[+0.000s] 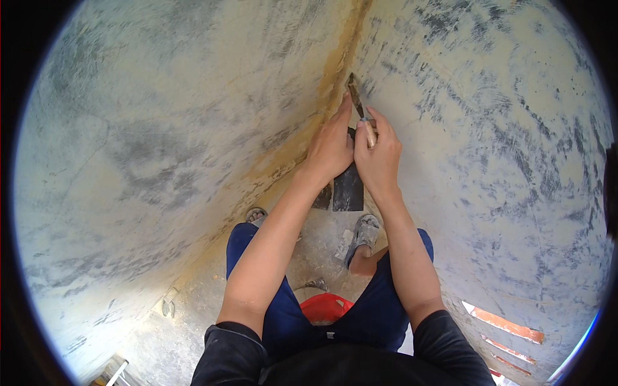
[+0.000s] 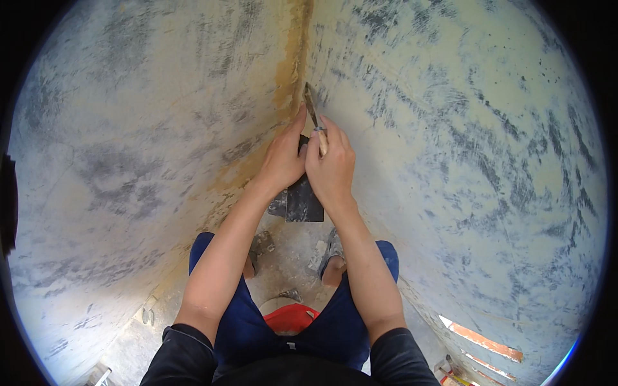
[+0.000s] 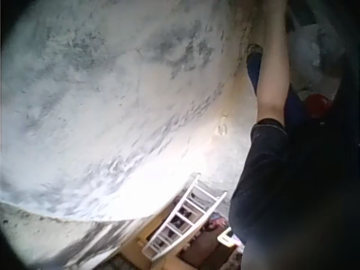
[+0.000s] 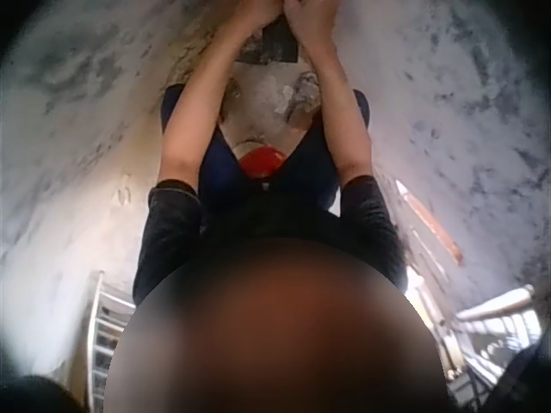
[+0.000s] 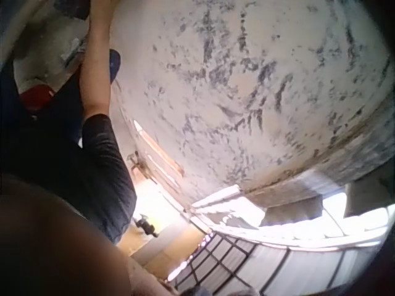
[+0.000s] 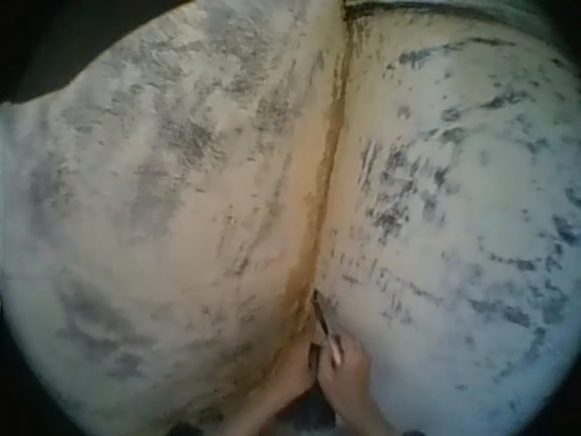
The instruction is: Applying joint compound or putty to a wall corner and smoothing it with a putty knife.
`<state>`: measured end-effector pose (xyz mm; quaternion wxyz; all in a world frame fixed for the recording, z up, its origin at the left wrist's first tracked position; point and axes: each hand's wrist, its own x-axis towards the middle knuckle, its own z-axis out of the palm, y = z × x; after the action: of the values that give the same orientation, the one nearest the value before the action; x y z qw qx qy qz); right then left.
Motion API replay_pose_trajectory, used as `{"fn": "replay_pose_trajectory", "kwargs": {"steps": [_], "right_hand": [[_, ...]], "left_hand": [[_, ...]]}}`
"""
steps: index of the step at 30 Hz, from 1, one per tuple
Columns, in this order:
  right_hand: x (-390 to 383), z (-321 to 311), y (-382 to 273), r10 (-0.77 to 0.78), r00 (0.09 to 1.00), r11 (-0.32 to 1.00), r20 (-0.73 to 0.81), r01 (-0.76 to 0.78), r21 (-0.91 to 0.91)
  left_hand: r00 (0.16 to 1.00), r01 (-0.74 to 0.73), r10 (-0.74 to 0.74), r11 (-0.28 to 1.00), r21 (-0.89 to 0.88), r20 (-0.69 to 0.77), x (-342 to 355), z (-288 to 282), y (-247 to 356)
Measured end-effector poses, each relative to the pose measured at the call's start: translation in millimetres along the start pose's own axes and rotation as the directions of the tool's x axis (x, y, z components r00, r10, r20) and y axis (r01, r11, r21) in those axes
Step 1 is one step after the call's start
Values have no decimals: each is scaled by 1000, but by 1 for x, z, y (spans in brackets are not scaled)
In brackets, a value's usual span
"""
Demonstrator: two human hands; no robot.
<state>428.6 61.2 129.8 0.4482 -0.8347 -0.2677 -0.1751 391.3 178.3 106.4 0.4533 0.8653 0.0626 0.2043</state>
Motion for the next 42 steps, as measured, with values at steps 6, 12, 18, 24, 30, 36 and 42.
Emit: {"fn": "replay_pose_trajectory", "kwargs": {"steps": [6,12,18,24,30,36,42], "right_hand": [[1,12,-6,-70,995,994,-75,64,-84],[-3,13,-16,-1,994,993,-106,-11,-114],[-6,18,-23,22,998,990,-50,-29,-141],[6,25,-30,-50,997,989,-62,41,-144],[26,4,-58,-30,999,973,-26,23,-230],[29,-10,-51,-9,999,994,31,12,-108],[24,-26,-29,46,993,992,112,-59,109]], "left_hand": [[1000,-22,22,998,-65,-10,11,0,0],[998,6,-2,998,-59,64,11,-3,4],[998,-10,14,997,-72,54,7,-7,4],[999,10,-9,999,-42,39,15,-18,-1],[996,-70,63,989,-127,-57,16,-17,10],[998,-8,-3,981,-191,-60,17,-16,20],[990,22,-61,954,-298,-124,19,-8,18]]}}
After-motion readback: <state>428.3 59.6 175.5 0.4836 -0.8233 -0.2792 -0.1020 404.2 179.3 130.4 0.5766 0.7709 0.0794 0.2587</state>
